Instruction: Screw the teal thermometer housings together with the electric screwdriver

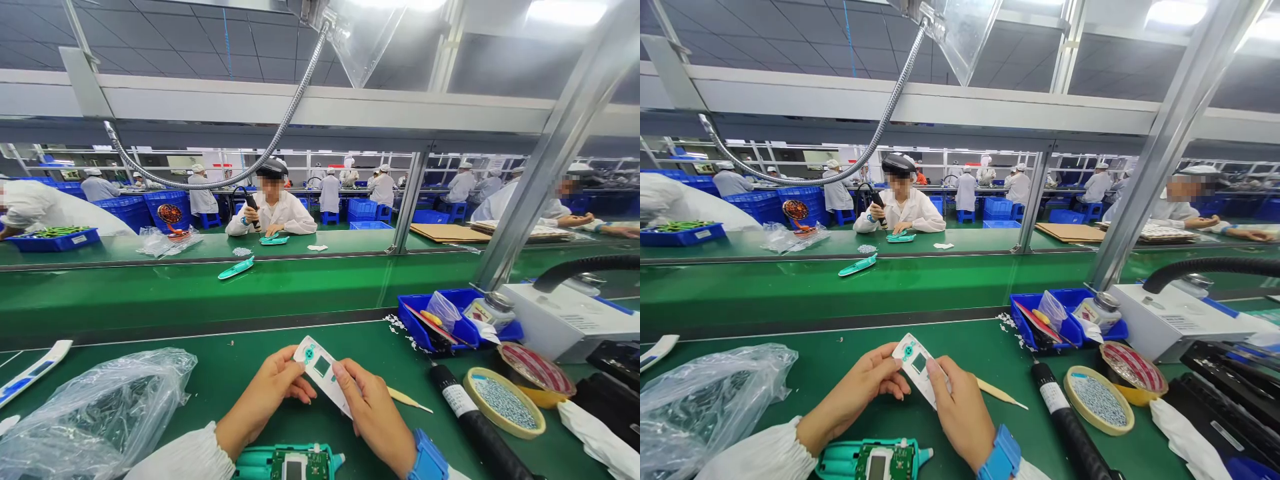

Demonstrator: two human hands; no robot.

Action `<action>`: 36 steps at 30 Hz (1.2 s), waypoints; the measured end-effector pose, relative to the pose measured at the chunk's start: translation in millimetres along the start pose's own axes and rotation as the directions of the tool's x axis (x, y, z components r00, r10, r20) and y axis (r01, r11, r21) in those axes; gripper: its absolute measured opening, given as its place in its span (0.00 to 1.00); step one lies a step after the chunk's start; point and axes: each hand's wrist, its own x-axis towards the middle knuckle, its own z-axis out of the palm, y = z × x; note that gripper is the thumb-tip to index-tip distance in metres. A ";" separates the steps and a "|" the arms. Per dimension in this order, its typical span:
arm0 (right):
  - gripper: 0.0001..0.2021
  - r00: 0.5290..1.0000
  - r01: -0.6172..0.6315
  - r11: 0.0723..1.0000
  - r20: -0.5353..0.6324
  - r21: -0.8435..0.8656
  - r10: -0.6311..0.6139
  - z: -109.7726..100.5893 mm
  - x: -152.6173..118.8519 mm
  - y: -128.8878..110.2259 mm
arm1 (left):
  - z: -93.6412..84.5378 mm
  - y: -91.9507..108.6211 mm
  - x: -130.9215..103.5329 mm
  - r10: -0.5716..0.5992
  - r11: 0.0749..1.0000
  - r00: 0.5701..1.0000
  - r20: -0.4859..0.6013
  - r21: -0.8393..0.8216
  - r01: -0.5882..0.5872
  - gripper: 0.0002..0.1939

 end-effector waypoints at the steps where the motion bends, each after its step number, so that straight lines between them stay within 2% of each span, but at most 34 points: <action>1: 0.25 1.000 0.005 1.000 -0.001 -0.005 -0.005 0.2 -0.8 -0.4 | -0.1 -0.9 0.5 -0.002 1.000 1.000 -0.004 -0.001 0.002 0.16; 9: 0.22 0.999 0.038 0.999 0.003 -0.018 -0.038 0.3 -2.4 -4.0 | -0.5 -1.2 -0.4 -0.014 1.000 1.000 -0.008 -0.003 0.014 0.16; 14: 0.21 0.991 0.124 0.990 -0.036 -0.061 -0.126 0.1 -3.7 -5.0 | -2.3 -2.5 -0.7 0.007 1.000 1.000 -0.001 -0.024 -0.007 0.20; 16: 0.21 0.992 0.122 0.991 -0.038 -0.062 -0.124 -0.3 -3.2 -4.8 | -3.5 -2.9 -0.2 0.024 0.999 1.000 -0.005 -0.023 -0.024 0.21; 20: 0.19 0.999 0.051 0.999 0.002 -0.008 -0.051 0.5 -0.9 -2.7 | -5.2 -3.0 0.9 0.023 1.000 1.000 -0.007 0.000 -0.023 0.22; 24: 0.16 0.986 -0.106 0.986 0.145 0.132 0.086 4.8 1.0 -0.1 | -3.6 -4.0 2.0 0.002 0.999 1.000 -0.005 0.038 -0.002 0.24; 27: 0.21 0.955 -0.214 0.946 0.255 0.245 0.150 7.5 3.3 0.6 | -3.7 -1.5 1.8 -0.023 0.997 1.000 0.002 0.069 0.022 0.26; 29: 0.26 0.948 -0.255 0.918 0.268 0.304 0.174 7.4 5.9 0.7 | -8.2 5.3 -0.8 -0.017 0.989 1.000 0.002 0.146 0.017 0.26; 31: 0.27 0.954 -0.269 0.895 0.229 0.355 0.196 5.5 8.7 0.6 | -17.0 17.1 -7.4 0.023 0.946 0.999 0.031 0.322 -0.032 0.26; 33: 0.28 0.963 -0.262 0.876 0.173 0.406 0.208 2.5 10.8 0.1 | -27.1 31.3 -18.8 0.021 0.822 0.993 0.114 0.564 -0.082 0.26; 36: 0.27 0.972 -0.236 0.844 0.108 0.481 0.210 -2.4 11.3 -1.7 | -35.0 46.9 -41.0 -0.162 0.562 0.968 0.192 0.824 -0.070 0.29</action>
